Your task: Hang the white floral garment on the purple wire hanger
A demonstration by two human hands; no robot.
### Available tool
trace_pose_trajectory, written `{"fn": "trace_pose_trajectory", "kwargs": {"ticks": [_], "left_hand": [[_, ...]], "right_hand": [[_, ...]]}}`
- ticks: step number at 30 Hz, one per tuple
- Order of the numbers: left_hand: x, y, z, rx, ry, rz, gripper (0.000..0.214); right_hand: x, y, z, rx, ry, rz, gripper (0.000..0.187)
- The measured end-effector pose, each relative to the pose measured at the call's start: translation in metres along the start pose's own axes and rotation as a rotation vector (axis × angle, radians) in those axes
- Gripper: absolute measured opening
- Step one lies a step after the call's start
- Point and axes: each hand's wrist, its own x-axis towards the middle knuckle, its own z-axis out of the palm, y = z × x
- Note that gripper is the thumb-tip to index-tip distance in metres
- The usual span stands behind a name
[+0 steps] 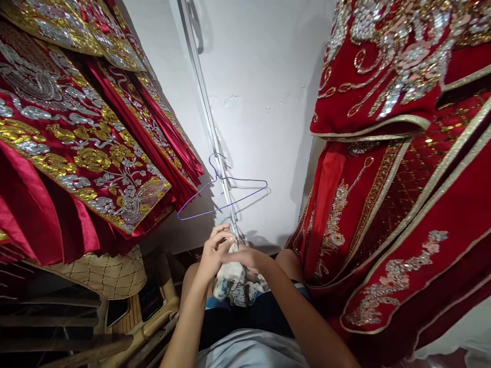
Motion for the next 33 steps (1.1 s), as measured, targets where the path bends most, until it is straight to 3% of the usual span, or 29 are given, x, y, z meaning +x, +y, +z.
{"fn": "trace_pose_trajectory", "kwargs": {"ticks": [3, 4, 7, 10, 12, 16, 19, 22, 27, 33], "left_hand": [[-0.008, -0.005, -0.009, -0.005, -0.091, -0.07, 0.021], [-0.013, -0.007, -0.013, -0.015, -0.131, -0.108, 0.024], [-0.032, -0.013, -0.024, -0.038, -0.335, -0.219, 0.028], [-0.044, -0.018, -0.039, 0.057, -0.489, -0.267, 0.026], [-0.043, -0.019, -0.054, 0.207, -0.454, -0.263, 0.026], [-0.028, -0.024, -0.09, 0.472, -0.378, -0.218, 0.033], [-0.019, -0.034, -0.114, 0.555, -0.319, -0.237, 0.041], [-0.014, -0.046, -0.132, 0.592, -0.185, -0.341, 0.041], [0.003, -0.051, -0.166, 0.637, -0.04, -0.399, 0.028], [0.036, -0.043, -0.189, 0.64, 0.054, -0.44, 0.018]], "right_hand": [[0.0, -0.014, -0.012, -0.032, -0.203, 0.085, 0.027], [0.001, -0.017, -0.018, -0.072, -0.208, 0.073, 0.02], [0.006, -0.026, -0.036, -0.225, -0.014, -0.078, 0.005], [0.017, -0.034, -0.048, -0.385, 0.138, -0.178, 0.019], [0.03, -0.038, -0.053, -0.467, 0.189, -0.248, 0.025], [0.071, -0.037, -0.065, -0.465, 0.268, -0.398, 0.019], [0.101, -0.027, -0.08, -0.494, 0.275, -0.376, 0.026], [0.116, -0.013, -0.095, -0.576, 0.29, -0.296, 0.038], [0.104, 0.001, -0.106, -0.648, 0.265, -0.261, 0.02], [0.078, -0.011, -0.106, -0.681, 0.292, -0.266, 0.04]]}}
